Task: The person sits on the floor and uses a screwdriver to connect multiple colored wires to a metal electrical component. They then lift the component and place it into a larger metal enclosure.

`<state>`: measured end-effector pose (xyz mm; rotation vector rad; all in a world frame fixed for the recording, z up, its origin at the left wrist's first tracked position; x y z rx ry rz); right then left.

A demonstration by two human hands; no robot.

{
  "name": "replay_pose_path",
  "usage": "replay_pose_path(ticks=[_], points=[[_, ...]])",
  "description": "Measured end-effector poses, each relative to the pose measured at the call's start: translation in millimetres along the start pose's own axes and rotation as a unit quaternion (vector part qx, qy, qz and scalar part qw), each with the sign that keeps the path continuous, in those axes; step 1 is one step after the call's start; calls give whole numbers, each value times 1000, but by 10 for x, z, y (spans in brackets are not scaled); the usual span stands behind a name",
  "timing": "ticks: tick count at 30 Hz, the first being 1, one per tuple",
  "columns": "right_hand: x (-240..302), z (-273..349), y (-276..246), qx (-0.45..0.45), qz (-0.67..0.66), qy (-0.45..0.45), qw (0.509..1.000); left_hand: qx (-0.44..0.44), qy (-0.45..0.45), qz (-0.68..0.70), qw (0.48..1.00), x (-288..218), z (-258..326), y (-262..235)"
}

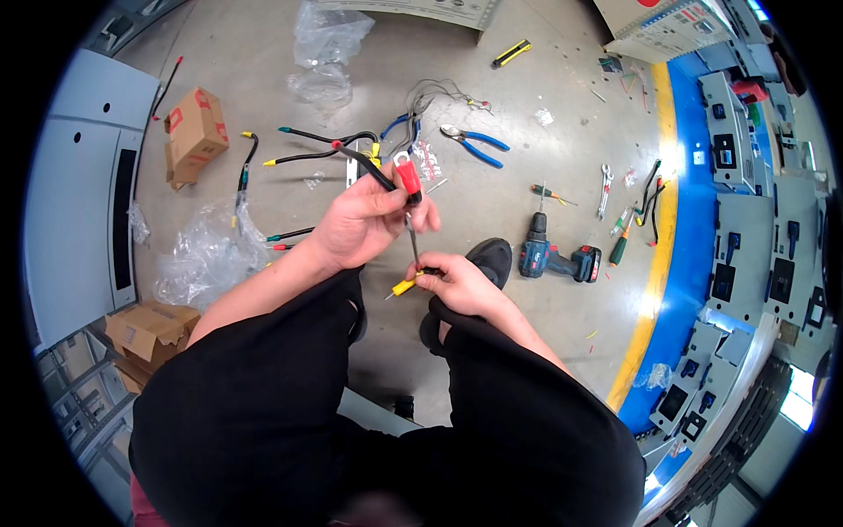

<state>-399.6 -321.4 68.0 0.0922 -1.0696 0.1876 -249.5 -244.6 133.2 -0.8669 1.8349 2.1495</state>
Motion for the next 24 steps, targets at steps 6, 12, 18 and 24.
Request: replay_pose_path(ticks=[6, 12, 18, 24], points=[[-207, 107, -96, -111, -42, -163, 979, -129, 9, -80, 988, -27, 108, -272], [-410, 229, -206, -165, -216, -127, 954, -190, -72, -230, 952, 201, 272, -333], [-247, 219, -249, -218, -176, -106, 954, -144, -195, -307, 920, 451, 374, -325], [42, 324, -236, -197, -148, -94, 965, -149, -241, -317, 905, 532, 467, -308]])
Point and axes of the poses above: each hand's wrist, its own z-axis away from the middle knuckle, its own y-axis out of the palm, x = y × z, the point moved 6 cm from there along -z, towards the middle knuckle, and after that the axes turned 1 degree about -x, right-handed, at the moved point
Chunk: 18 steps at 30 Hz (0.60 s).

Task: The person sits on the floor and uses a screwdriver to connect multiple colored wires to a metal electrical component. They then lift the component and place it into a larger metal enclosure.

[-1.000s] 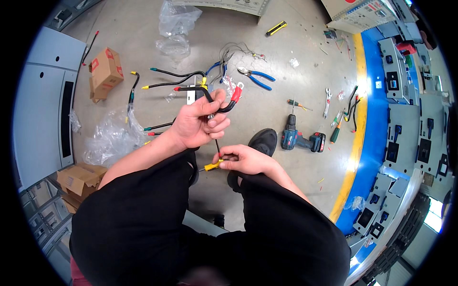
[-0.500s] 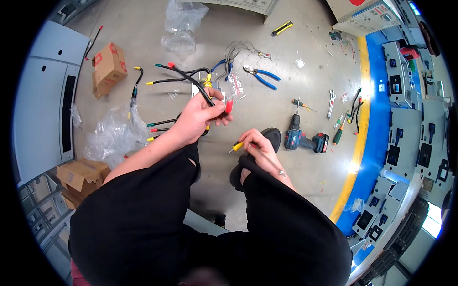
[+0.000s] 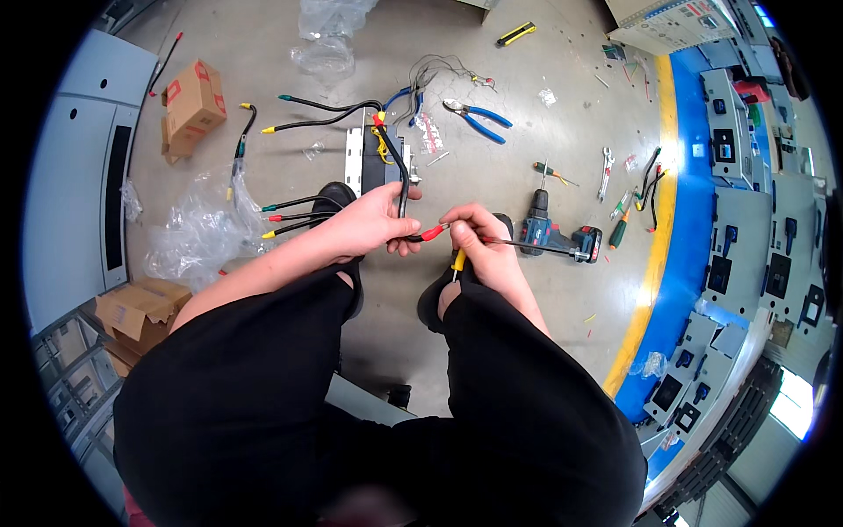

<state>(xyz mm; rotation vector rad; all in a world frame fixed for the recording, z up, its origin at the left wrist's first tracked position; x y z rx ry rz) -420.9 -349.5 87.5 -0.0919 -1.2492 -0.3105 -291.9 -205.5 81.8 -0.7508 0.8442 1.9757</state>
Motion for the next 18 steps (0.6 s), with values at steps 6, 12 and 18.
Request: replay_pose_path(ticks=[6, 12, 18], points=[[6, 6, 21, -32, 104, -58, 992, -41, 22, -9, 999, 107, -28, -24], [-131, -11, -38, -89, 27, -52, 994, -230, 271, -345, 869, -265, 176, -59], [-146, -50, 33, -85, -6, -36, 996, -122, 460, -563, 675, -272, 148, 333]])
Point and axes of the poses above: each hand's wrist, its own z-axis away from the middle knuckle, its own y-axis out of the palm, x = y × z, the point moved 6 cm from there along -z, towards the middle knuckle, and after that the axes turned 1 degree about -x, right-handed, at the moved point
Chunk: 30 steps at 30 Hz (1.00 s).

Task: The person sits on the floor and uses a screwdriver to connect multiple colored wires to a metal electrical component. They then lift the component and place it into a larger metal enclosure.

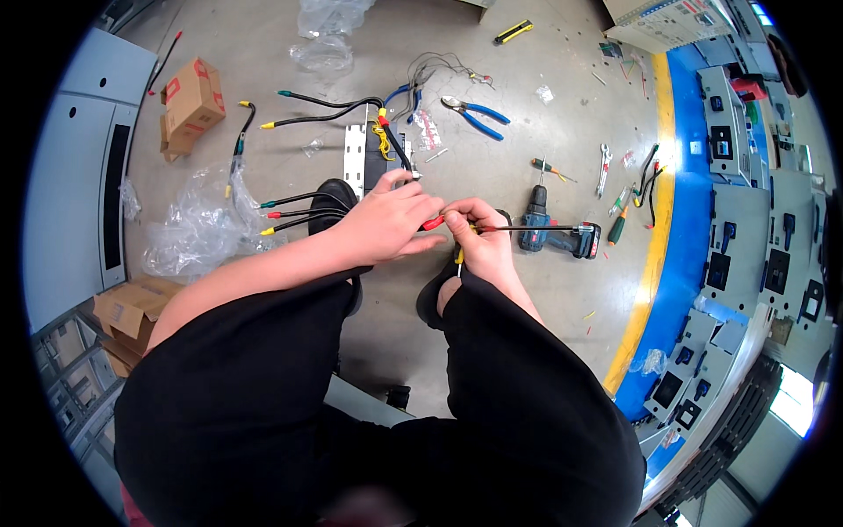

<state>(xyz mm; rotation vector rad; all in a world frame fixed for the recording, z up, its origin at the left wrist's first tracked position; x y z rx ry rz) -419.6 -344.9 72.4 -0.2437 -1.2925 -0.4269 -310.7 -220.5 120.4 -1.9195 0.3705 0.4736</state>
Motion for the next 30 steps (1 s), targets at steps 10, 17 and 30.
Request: replay_pose_path(ticks=[10, 17, 30], points=[[128, 36, 38, 7, 59, -31, 998, -44, 74, -20, 996, -19, 5, -10], [132, 33, -27, -10, 88, -48, 995, -24, 65, 18, 997, -35, -105, -92], [73, 71, -78, 15, -109, -5, 994, -30, 208, 80, 974, -211, -304, -558]])
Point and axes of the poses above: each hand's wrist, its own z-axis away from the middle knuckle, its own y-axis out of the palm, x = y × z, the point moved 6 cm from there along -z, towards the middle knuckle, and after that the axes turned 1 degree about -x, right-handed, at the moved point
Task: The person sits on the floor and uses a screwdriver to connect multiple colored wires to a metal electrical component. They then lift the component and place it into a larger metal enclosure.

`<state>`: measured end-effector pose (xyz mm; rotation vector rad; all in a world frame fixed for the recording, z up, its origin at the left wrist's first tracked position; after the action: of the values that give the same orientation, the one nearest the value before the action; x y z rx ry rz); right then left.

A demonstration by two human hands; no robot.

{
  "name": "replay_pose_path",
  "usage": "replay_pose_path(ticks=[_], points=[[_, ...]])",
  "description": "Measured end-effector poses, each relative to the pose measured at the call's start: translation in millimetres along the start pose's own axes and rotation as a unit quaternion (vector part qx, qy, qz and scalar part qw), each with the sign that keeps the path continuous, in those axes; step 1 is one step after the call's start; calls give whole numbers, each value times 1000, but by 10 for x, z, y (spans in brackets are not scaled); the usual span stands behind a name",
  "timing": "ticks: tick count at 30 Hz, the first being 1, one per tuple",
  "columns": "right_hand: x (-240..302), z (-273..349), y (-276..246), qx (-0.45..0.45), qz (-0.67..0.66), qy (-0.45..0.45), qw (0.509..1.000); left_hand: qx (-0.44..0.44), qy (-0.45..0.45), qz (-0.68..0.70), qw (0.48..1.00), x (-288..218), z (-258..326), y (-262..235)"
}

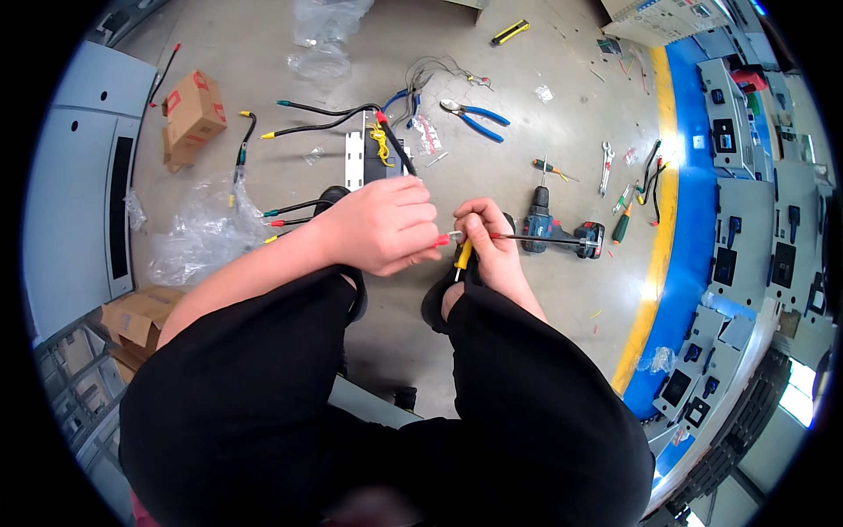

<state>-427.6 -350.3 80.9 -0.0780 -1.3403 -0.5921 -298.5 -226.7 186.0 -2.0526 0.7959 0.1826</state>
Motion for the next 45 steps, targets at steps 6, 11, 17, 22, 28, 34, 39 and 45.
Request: replay_pose_path(ticks=[6, 11, 17, 22, 28, 34, 39, 45], points=[[-570, -53, -237, -15, 134, 70, 988, 28, -104, -33, 994, 43, -163, -388], [-457, 6, -253, -34, 285, 13, 958, -12, -332, 25, 943, 509, 186, -528], [84, 8, -165, -29, 398, -12, 917, -61, -344, 99, 932, 597, 508, -645], [420, -66, -72, 6, 516, -98, 851, -133, -381, 156, 902, 663, 551, -738], [669, -181, -23, 8, 589, -130, 798, -135, -359, 157, 910, 753, 386, -846], [788, -368, -43, 22, 613, -140, 777, -101, -361, 166, 912, 936, 243, -893], [818, -571, -229, 17, 612, -135, 779, -90, -389, 178, 899, 1255, 193, -860], [894, -824, -239, 36, 661, -162, 732, 3, -405, 163, 900, 1517, 1, -712]])
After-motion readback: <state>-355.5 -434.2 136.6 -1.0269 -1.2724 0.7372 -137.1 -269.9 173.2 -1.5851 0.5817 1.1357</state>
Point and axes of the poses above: each hand's wrist, its own z-axis away from the middle knuckle, its own y-axis out of the palm, x = y × z, the point moved 6 cm from there along -z, towards the middle knuckle, and after that the axes turned 1 degree about -x, right-handed, at the moved point
